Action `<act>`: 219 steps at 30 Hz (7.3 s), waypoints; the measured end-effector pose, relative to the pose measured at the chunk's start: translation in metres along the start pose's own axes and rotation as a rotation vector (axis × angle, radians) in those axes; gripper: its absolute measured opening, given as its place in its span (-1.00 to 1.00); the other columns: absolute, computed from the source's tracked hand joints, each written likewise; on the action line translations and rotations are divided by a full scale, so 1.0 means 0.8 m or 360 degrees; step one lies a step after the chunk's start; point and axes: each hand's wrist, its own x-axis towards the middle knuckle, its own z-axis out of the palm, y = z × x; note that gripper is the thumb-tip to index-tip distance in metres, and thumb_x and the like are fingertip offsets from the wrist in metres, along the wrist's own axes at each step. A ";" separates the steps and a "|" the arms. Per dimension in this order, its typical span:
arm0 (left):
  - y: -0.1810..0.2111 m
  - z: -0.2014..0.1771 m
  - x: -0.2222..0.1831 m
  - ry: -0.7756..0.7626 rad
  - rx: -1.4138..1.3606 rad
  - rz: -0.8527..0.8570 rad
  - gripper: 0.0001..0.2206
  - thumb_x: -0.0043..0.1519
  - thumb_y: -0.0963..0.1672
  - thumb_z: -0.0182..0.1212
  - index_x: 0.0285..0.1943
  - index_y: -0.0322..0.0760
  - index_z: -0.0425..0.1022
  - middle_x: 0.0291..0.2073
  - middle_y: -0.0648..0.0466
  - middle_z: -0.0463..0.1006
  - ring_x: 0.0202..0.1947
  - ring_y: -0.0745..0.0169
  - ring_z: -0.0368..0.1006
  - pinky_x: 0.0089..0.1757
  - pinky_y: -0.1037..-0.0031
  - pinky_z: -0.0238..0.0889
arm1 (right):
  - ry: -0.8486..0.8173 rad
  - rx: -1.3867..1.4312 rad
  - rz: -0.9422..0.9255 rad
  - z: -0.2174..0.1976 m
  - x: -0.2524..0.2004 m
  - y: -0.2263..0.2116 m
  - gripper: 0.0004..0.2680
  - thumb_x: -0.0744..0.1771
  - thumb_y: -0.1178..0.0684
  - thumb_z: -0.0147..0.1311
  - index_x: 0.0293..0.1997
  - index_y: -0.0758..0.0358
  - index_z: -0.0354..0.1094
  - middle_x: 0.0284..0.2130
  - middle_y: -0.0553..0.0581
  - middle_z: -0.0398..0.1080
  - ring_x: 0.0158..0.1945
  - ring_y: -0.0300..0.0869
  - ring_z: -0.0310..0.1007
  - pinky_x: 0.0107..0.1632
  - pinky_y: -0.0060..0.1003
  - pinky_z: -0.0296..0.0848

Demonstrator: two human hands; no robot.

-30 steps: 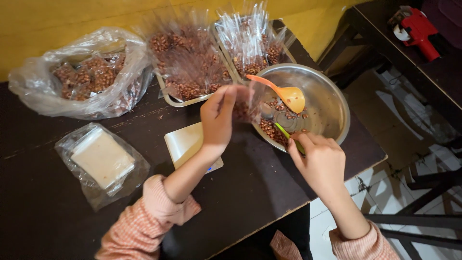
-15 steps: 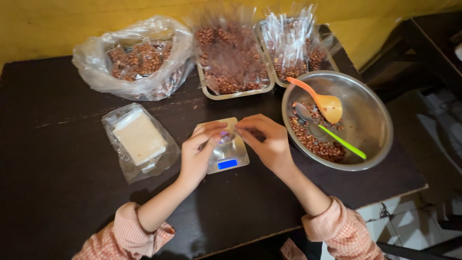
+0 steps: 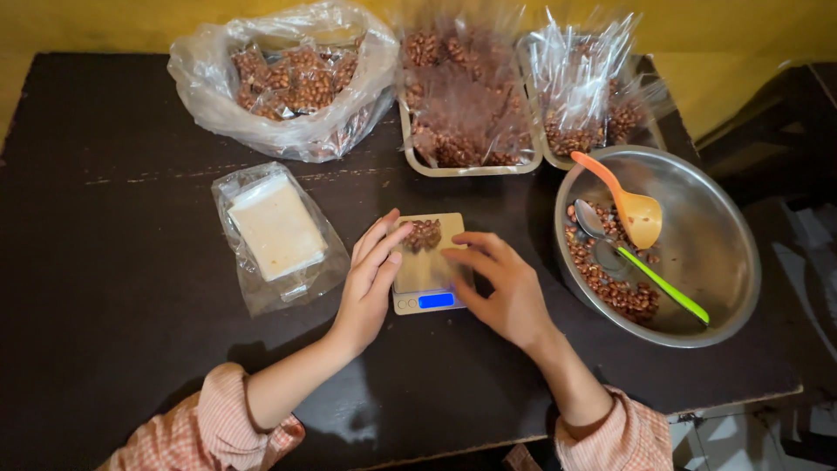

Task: The person scoops roasted peanuts from a metal bowl into small clear plastic bags using a green-handled spoon, places each bag on a digital scale to check the weight, and then sets the filled bags aside in trays. The process is repeated for multiple bags throughout the clip.

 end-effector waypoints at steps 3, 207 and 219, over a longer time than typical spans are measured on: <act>0.003 0.001 0.000 -0.0019 -0.0027 -0.0040 -0.67 0.25 -0.16 -0.22 0.19 -0.27 0.26 0.23 -0.13 0.13 0.26 -0.16 -0.07 0.17 0.07 -0.27 | -0.0028 0.0130 0.0110 -0.006 0.003 0.001 -0.74 0.14 0.21 0.09 -0.14 0.06 0.40 -0.14 0.01 0.36 -0.18 -0.09 0.42 -0.17 -0.23 0.44; 0.017 0.124 0.013 -0.1257 -0.0377 -0.0424 -0.59 -0.16 -0.07 0.42 -0.13 -0.26 0.50 -0.36 0.00 0.56 -0.24 0.20 0.48 -0.12 0.38 0.32 | 0.1709 -0.0217 0.0293 -0.074 -0.141 0.080 -0.90 0.24 0.21 0.22 -0.32 0.43 0.38 -0.53 0.20 0.39 -0.45 -0.14 0.42 -0.29 -0.39 0.33; 0.025 0.135 0.023 -0.1263 -0.0397 -0.0828 -0.63 -0.04 -0.15 0.25 -0.02 -0.25 0.39 -0.24 -0.02 0.51 -0.25 0.25 0.49 -0.19 0.53 0.43 | 0.1833 0.0107 0.0273 -0.132 -0.146 0.054 -0.84 0.33 0.09 0.03 -0.22 0.43 0.21 -0.35 0.24 0.26 -0.41 -0.09 0.33 -0.38 -0.26 0.52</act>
